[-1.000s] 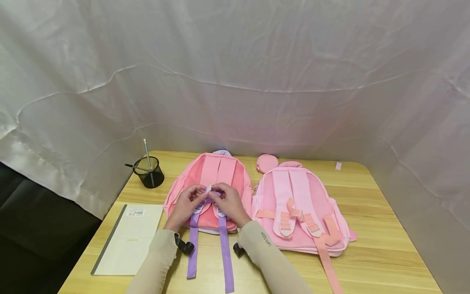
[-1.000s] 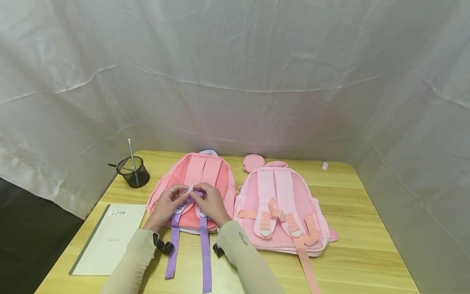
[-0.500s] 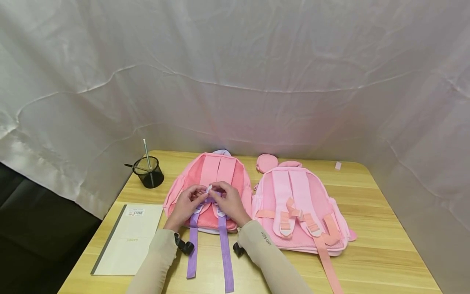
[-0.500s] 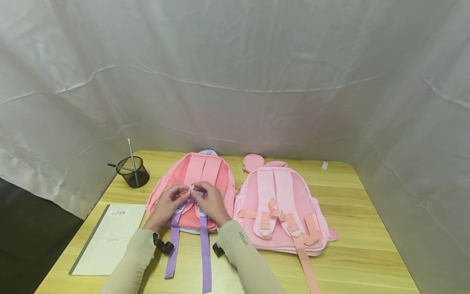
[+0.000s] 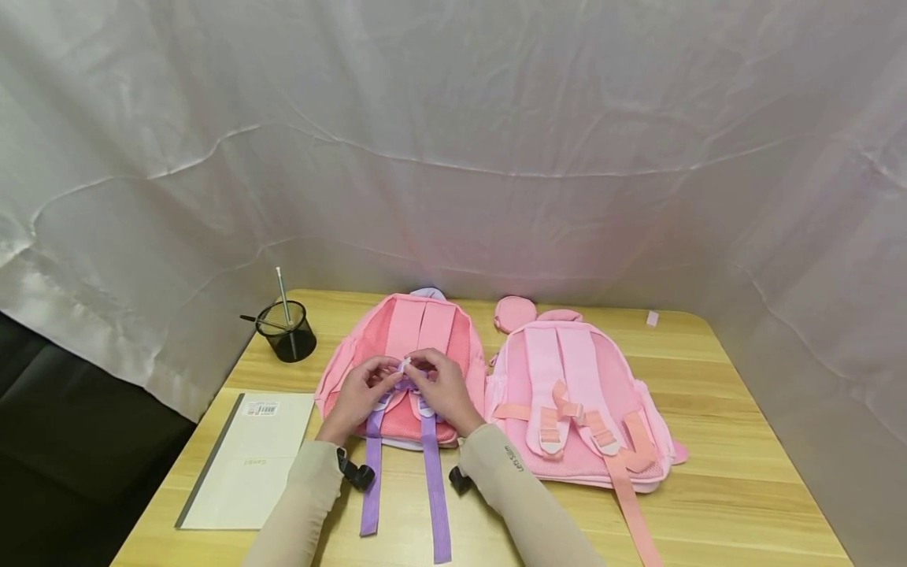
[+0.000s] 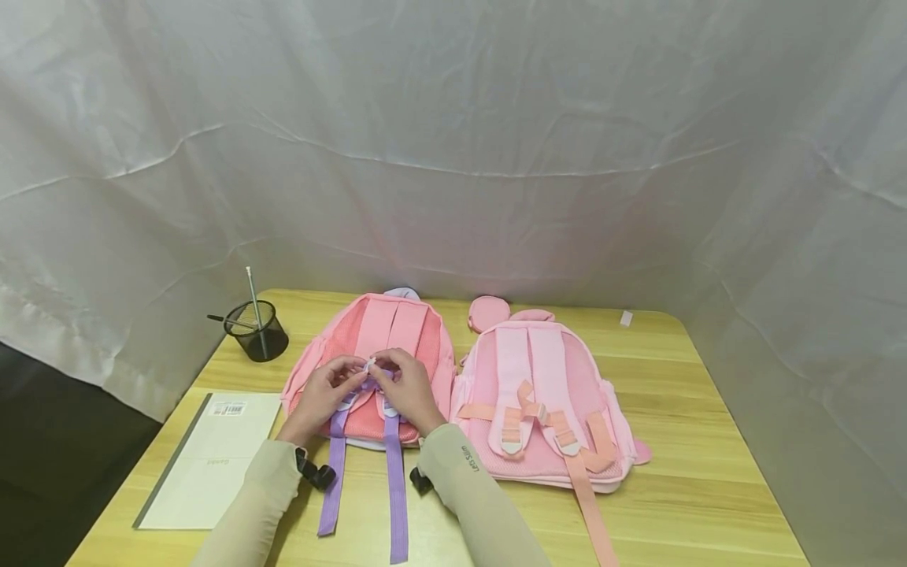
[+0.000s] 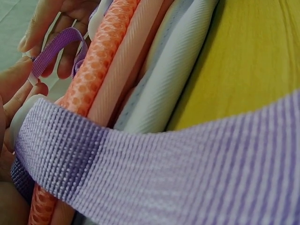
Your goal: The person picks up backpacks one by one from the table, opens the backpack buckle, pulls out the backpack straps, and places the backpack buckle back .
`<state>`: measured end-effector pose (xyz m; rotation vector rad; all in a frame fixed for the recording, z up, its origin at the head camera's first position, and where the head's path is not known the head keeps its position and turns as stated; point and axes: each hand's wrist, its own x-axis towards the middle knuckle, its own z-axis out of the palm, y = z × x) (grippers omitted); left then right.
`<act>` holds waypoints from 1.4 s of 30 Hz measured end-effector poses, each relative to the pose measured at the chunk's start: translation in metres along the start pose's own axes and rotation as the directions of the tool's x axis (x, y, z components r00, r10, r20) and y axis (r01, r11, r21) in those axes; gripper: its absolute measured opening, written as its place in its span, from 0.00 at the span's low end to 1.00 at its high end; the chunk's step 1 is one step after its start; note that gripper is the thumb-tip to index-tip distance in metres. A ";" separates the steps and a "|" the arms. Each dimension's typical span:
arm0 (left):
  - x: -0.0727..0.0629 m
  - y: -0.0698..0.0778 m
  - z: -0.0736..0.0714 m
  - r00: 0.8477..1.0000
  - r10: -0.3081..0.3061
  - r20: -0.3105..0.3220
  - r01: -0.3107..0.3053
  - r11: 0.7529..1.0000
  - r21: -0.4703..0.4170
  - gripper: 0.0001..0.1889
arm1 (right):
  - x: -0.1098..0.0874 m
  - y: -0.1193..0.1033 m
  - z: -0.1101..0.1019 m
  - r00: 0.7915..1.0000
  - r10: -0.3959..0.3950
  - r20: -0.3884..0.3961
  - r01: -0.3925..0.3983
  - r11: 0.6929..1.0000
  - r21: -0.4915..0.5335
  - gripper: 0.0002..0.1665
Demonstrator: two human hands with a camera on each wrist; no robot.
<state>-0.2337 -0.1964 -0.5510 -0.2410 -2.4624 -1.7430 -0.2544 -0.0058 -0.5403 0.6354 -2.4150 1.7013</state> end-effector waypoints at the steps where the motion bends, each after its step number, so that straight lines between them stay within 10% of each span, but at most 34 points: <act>1: 0.000 -0.001 0.000 1.000 0.004 0.000 -0.004 1.000 -0.003 0.13 | 0.000 0.000 0.000 1.000 -0.001 -0.002 0.001 1.000 0.000 0.12; 42: -0.002 0.002 0.001 0.997 0.039 0.067 -0.044 0.996 0.078 0.09 | 0.008 -0.013 -0.042 0.994 0.066 -0.085 -0.054 0.989 0.138 0.15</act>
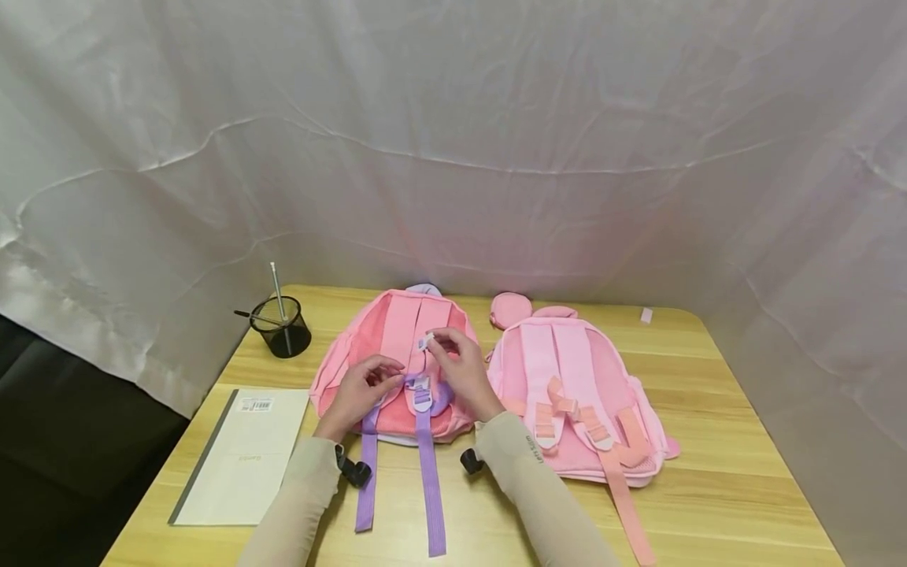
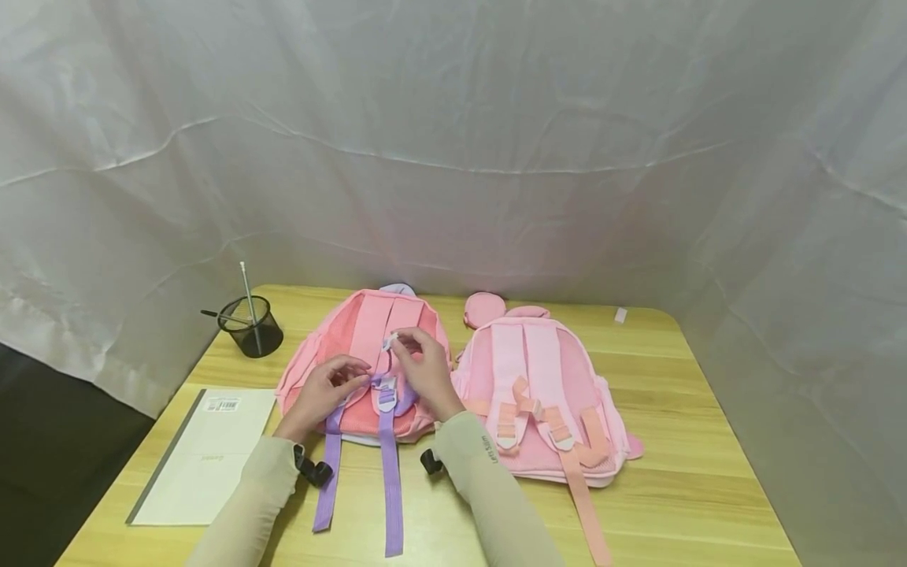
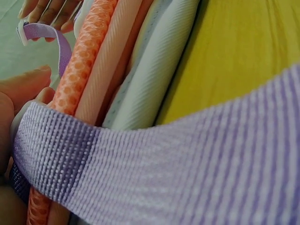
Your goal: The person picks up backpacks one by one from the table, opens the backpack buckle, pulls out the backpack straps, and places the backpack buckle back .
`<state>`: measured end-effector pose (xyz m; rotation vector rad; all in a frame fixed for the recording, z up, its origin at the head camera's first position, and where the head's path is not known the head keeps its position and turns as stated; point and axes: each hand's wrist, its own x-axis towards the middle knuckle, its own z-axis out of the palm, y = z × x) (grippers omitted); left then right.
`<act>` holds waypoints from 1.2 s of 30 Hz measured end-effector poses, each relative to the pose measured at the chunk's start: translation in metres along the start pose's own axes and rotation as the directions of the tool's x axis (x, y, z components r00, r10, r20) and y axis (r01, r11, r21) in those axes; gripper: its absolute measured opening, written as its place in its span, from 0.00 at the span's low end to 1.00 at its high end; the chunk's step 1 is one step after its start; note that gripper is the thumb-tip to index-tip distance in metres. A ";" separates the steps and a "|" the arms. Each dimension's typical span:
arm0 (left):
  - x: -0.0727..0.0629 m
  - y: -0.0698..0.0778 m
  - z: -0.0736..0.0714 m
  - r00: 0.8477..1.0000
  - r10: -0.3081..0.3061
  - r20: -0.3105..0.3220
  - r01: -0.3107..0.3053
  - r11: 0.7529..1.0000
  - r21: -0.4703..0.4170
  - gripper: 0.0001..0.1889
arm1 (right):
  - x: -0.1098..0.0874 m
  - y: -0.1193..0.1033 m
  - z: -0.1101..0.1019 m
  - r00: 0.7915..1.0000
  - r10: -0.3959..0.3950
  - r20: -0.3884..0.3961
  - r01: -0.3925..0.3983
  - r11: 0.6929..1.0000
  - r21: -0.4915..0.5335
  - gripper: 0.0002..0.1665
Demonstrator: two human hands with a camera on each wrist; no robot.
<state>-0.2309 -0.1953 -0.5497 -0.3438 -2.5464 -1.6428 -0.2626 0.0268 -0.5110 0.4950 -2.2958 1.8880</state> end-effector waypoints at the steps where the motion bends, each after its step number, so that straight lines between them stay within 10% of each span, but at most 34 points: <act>1: 0.000 0.000 0.000 1.000 0.000 0.001 0.000 1.000 0.004 0.09 | 0.000 0.000 -0.001 1.000 0.002 -0.002 -0.002 1.000 -0.001 0.15; 26: 0.000 0.000 0.004 1.000 0.005 -0.027 -0.004 0.999 0.039 0.10 | 0.002 0.017 -0.024 0.974 0.215 -0.066 -0.209 0.973 0.094 0.10; 36: 0.000 0.001 0.002 1.000 -0.001 -0.002 0.001 0.999 0.040 0.07 | 0.002 0.025 -0.031 0.970 0.190 -0.153 -0.205 0.974 -0.094 0.11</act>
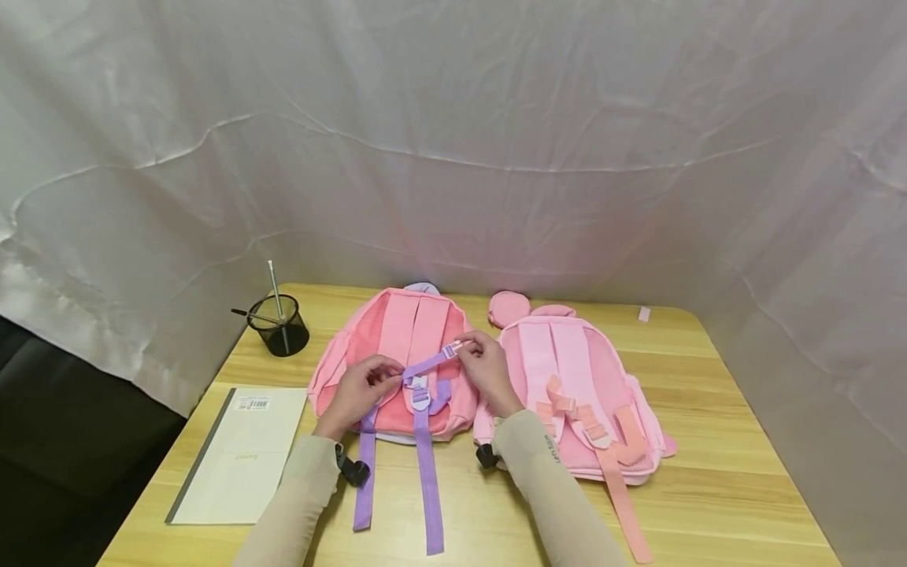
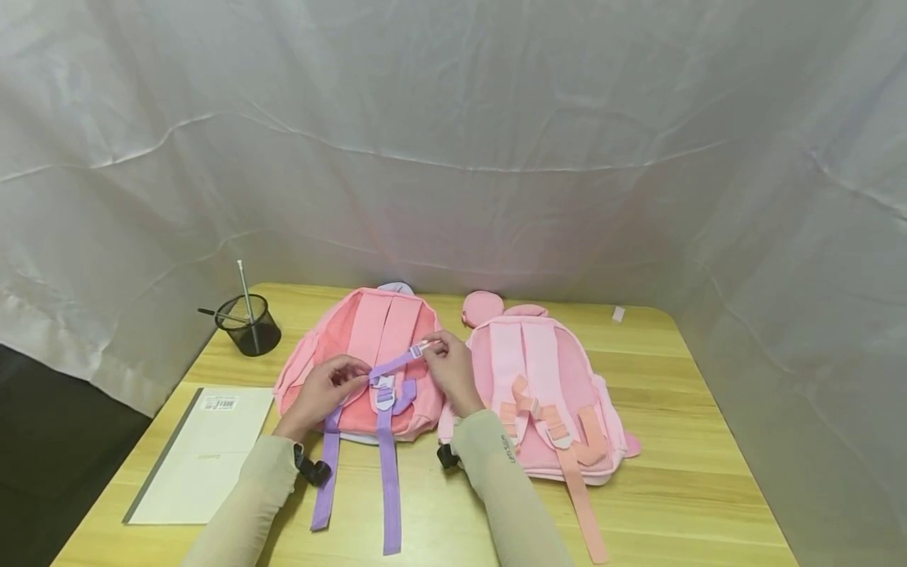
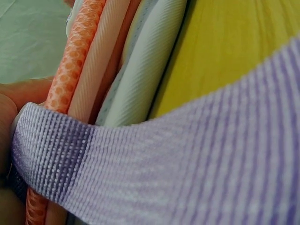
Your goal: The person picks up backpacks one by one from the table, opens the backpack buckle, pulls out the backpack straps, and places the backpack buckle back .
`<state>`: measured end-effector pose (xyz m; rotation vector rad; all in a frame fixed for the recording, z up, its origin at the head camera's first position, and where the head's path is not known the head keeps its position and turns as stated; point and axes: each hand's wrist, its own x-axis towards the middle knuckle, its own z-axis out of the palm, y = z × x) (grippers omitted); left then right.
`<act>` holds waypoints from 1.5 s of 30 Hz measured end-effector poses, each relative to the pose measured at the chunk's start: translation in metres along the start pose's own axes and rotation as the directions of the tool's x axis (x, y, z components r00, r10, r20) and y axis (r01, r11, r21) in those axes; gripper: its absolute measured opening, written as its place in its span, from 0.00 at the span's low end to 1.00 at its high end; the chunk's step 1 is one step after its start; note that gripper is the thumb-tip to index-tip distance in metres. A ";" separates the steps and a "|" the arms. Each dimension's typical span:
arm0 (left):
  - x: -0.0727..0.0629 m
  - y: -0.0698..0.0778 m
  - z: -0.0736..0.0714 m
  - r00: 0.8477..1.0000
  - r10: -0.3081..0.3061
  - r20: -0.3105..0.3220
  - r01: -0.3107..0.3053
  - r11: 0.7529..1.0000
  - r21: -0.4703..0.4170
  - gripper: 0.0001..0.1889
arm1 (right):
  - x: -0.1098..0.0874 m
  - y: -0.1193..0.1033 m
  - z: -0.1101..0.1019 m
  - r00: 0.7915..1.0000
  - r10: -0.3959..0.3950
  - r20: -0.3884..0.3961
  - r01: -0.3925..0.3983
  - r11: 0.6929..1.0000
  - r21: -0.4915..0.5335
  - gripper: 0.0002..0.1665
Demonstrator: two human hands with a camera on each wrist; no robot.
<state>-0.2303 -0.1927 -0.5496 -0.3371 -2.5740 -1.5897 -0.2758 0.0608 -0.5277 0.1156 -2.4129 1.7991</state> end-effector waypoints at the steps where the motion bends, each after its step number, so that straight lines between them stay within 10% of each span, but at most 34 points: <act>1: 0.000 0.000 0.000 1.000 0.002 -0.001 -0.002 1.000 0.000 0.07 | 0.000 0.000 0.000 1.000 -0.001 -0.003 0.001 1.000 -0.015 0.11; 21: -0.002 -0.001 0.002 1.000 -0.012 -0.004 0.012 1.000 0.017 0.06 | -0.001 0.001 0.003 0.999 0.048 -0.025 -0.052 0.974 -0.223 0.11; 45: -0.001 -0.003 0.001 1.000 0.001 -0.005 -0.001 1.000 0.018 0.05 | -0.002 0.001 0.002 0.998 0.058 -0.012 -0.059 0.974 -0.217 0.13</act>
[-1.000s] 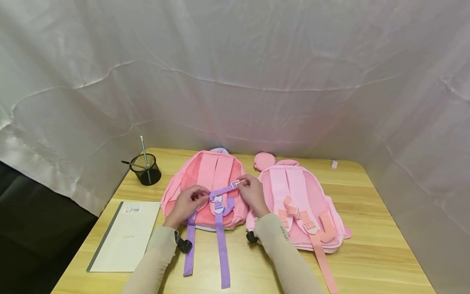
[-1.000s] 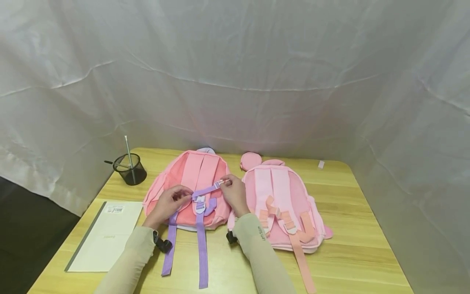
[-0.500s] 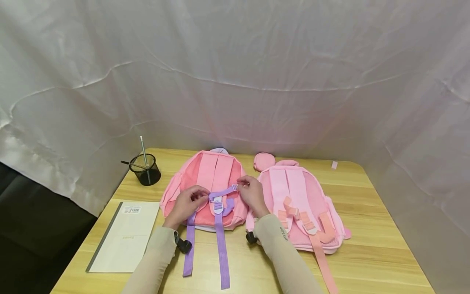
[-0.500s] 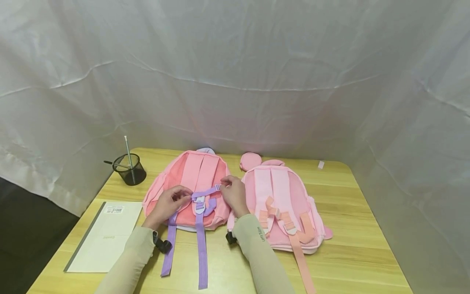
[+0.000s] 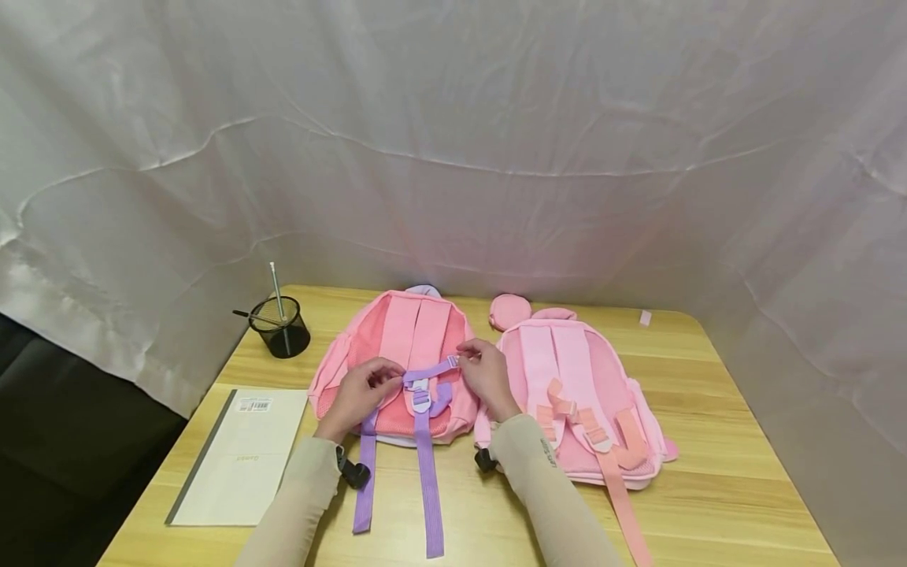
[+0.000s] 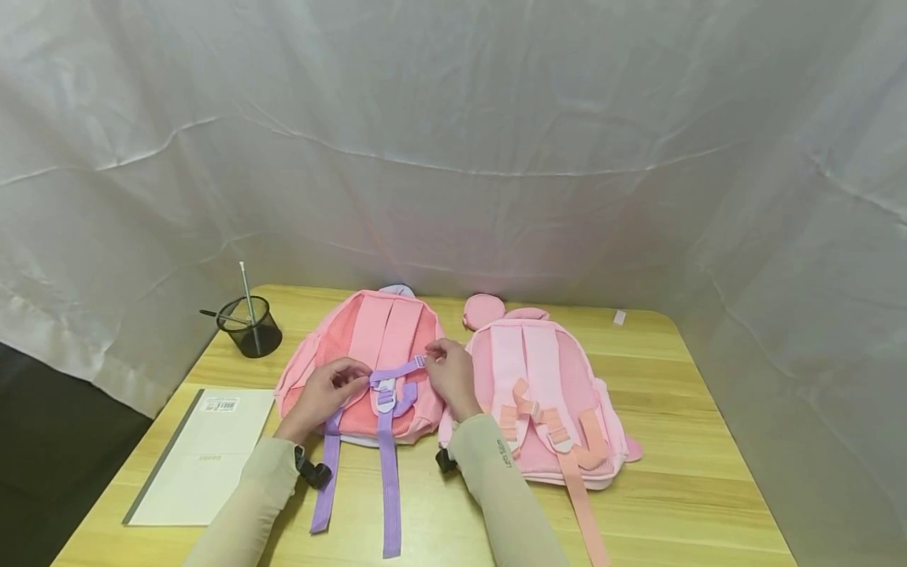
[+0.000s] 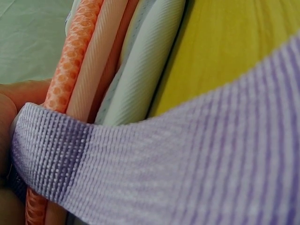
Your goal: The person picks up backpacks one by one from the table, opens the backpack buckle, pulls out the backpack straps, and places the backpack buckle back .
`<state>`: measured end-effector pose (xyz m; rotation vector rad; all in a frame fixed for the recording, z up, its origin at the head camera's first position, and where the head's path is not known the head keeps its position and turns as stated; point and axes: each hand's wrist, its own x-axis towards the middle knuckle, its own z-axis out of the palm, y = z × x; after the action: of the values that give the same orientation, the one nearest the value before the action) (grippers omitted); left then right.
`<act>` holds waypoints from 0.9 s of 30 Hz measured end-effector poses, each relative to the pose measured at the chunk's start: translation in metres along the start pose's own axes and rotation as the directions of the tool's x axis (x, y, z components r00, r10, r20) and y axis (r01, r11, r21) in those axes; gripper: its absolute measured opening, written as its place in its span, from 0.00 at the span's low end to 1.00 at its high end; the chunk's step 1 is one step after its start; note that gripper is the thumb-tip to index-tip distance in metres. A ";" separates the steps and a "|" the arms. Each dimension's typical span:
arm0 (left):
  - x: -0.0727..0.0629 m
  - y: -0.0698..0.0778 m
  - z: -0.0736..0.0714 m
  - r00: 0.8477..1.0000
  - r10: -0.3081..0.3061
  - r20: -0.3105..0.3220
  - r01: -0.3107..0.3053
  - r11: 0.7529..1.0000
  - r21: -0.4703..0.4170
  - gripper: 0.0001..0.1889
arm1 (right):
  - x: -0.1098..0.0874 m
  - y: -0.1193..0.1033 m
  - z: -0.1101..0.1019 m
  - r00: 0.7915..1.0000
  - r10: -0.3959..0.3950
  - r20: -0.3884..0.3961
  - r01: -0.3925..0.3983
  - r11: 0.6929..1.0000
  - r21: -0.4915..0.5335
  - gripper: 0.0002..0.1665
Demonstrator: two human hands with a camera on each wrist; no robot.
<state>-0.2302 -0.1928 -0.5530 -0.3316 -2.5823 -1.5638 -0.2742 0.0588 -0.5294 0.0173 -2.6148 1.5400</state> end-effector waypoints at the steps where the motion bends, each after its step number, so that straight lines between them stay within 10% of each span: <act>1: 0.000 0.000 0.000 1.000 -0.001 0.000 0.001 1.000 0.001 0.05 | 0.000 0.000 0.000 1.000 0.002 0.003 -0.002 1.000 0.003 0.13; 15: 0.001 -0.002 0.000 1.000 -0.006 0.000 0.006 1.000 0.012 0.06 | -0.016 -0.027 -0.020 0.997 -0.070 0.023 0.069 0.997 0.034 0.15; 27: 0.001 -0.001 -0.001 1.000 -0.030 0.004 0.030 1.000 0.006 0.06 | -0.038 -0.035 -0.084 0.984 -0.178 -0.013 0.178 0.978 0.107 0.14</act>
<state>-0.2313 -0.1940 -0.5531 -0.2974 -2.6065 -1.5660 -0.2265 0.1132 -0.4619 0.2507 -2.4481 1.6128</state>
